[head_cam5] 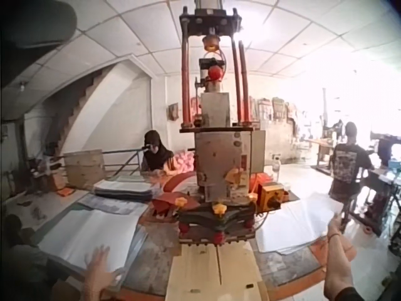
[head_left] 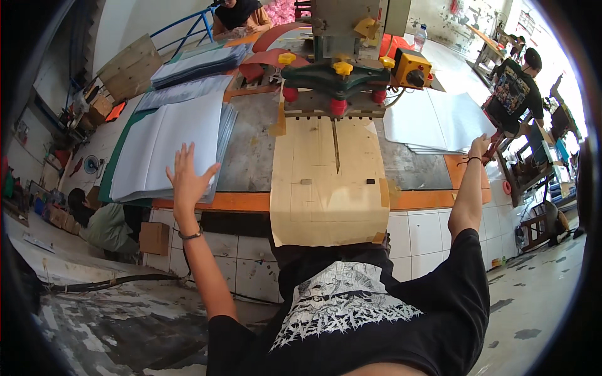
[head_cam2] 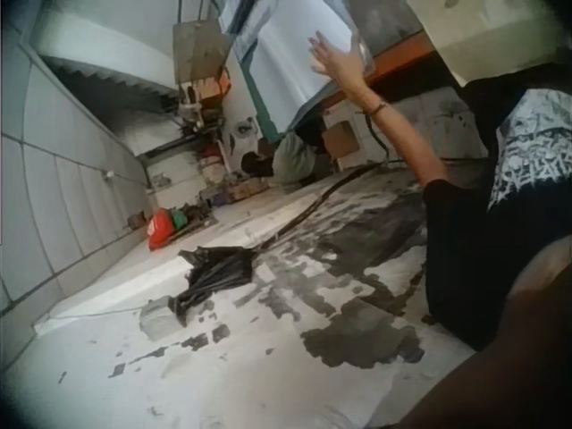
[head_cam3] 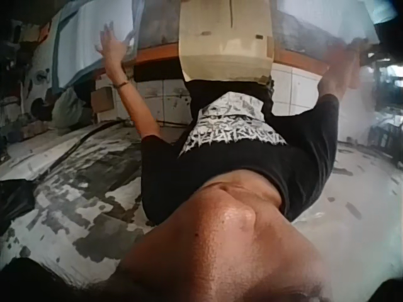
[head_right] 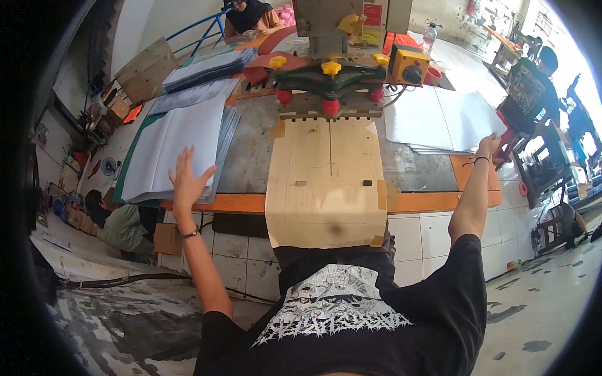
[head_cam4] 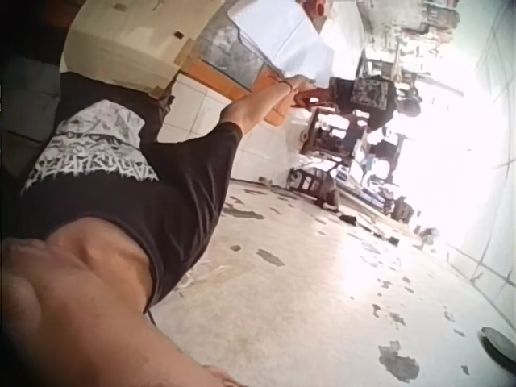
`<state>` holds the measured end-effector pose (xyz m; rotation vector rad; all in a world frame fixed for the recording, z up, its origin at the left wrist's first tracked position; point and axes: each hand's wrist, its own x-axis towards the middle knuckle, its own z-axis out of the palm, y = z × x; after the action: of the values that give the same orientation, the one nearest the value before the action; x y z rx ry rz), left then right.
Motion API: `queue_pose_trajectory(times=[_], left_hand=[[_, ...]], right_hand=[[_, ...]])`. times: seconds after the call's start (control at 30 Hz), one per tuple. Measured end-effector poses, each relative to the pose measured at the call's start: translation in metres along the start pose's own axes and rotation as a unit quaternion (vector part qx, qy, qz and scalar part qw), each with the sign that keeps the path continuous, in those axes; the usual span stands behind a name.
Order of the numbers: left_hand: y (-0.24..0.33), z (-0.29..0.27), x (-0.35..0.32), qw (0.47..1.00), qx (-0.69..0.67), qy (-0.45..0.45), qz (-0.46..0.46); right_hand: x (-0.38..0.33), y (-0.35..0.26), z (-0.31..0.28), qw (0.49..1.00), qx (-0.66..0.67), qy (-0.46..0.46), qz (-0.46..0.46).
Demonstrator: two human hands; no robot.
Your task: The person takes plastic sheets from a stack one at a time, aligns each sheet under a pressing machine, holds it in place, and stacks the finished sheets onto a pile on the right.
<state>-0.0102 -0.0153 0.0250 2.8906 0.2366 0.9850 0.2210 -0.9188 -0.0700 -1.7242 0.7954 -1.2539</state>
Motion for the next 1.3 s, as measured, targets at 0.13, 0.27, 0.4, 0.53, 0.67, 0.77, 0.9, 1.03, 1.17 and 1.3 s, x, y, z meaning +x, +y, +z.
queue_pose_trajectory(times=[0.13,0.27,0.4,0.53,0.67,0.77,0.9,1.03,1.17,1.3], left_hand=[[-0.015,0.027,-0.008,0.979,-0.009,-0.204,-0.001],[-0.018,0.015,-0.027,0.989,-0.025,-0.141,-0.033],[-0.015,0.004,-0.027,0.985,-0.069,-0.16,-0.005],[-0.019,0.001,-0.031,0.988,-0.076,-0.134,0.019],[-0.021,0.009,-0.029,0.981,-0.153,-0.094,0.072],[0.009,0.007,-0.038,0.988,-0.116,-0.027,0.096],[0.059,0.03,-0.057,0.98,-0.133,0.057,0.135],[0.113,0.028,-0.082,0.963,-0.245,0.07,0.091],[0.133,0.02,-0.115,0.955,-0.278,0.104,0.011],[0.136,0.02,-0.141,0.948,-0.313,0.012,0.048]], right_hand=[[0.022,0.002,-0.002,0.995,-0.095,-0.023,0.031],[-0.115,-0.01,0.02,0.98,-0.184,0.071,-0.029],[-0.183,-0.053,-0.041,0.995,0.094,-0.013,-0.043],[-0.262,-0.115,-0.086,0.986,0.151,-0.049,-0.043],[-0.339,-0.168,-0.114,0.927,0.322,-0.189,-0.029],[-0.392,-0.222,-0.127,0.842,0.311,-0.438,-0.039],[-0.457,-0.274,-0.115,0.64,0.264,-0.722,0.021],[-0.514,-0.284,-0.09,0.53,0.224,-0.807,0.128],[-0.544,-0.284,-0.078,0.381,0.309,-0.807,0.329],[-0.554,-0.288,-0.079,0.423,0.263,-0.78,0.377]])
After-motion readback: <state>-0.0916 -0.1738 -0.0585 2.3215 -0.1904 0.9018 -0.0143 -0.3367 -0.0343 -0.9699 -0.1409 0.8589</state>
